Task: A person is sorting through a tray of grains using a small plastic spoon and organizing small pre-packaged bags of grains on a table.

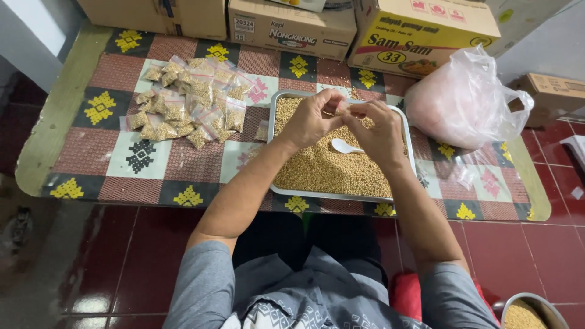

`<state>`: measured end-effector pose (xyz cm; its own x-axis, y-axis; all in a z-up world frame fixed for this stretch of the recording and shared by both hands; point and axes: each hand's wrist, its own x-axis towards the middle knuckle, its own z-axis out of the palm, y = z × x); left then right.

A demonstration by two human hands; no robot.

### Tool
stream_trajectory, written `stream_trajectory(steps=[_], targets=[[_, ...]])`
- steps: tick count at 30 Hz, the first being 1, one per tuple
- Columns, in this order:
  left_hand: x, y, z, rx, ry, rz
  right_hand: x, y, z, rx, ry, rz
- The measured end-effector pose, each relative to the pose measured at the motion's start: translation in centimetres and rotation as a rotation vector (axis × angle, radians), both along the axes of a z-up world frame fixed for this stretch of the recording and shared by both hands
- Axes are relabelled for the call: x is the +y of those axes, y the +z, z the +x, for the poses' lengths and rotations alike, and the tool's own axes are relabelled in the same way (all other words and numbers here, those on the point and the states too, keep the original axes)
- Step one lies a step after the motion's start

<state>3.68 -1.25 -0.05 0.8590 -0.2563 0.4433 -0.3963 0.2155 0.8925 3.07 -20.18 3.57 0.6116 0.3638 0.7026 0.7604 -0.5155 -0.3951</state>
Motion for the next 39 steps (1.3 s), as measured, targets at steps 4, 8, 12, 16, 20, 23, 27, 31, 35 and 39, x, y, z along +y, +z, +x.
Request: stream_trajectory(steps=[4, 8, 12, 16, 20, 23, 27, 31, 35, 39], targets=[[-0.1, 0.4, -0.3, -0.050, 0.019, 0.003, 0.0, -1.4, 1.4, -0.087, -0.006, 0.052], [0.2, -0.9, 1.3, -0.060, 0.034, -0.039, -0.1, -1.7, 1.6, -0.037, 0.026, 0.137], [0.4, 0.2, -0.3, -0.061, 0.064, -0.049, 0.5, -1.4, 0.7, 0.036, 0.043, 0.237], [0.2, 0.3, 0.1, -0.074, 0.105, -0.046, 0.6, -1.7, 0.5, 0.118, 0.031, 0.262], [-0.1, 0.9, -0.3, -0.075, 0.109, -0.033, 0.3, -2.4, 1.2, 0.153, 0.060, 0.299], [-0.1, 0.9, -0.3, -0.093, 0.108, -0.042, 1.7, -1.3, 0.0, 0.220, 0.106, 0.371], [0.1, 1.7, -0.9, -0.088, 0.096, -0.046, 2.4, -0.8, -0.7, 0.254, 0.120, 0.411], [-0.1, 2.0, -1.0, -0.102, 0.081, -0.037, 2.3, -1.3, -0.5, 0.284, 0.154, 0.444], [0.0, 1.3, -0.7, -0.106, 0.076, -0.034, 2.6, -1.1, -0.9, 0.298, 0.159, 0.466], [-0.1, 1.1, -0.9, -0.094, 0.091, -0.035, 2.6, -1.4, -0.8, 0.281, 0.176, 0.469]])
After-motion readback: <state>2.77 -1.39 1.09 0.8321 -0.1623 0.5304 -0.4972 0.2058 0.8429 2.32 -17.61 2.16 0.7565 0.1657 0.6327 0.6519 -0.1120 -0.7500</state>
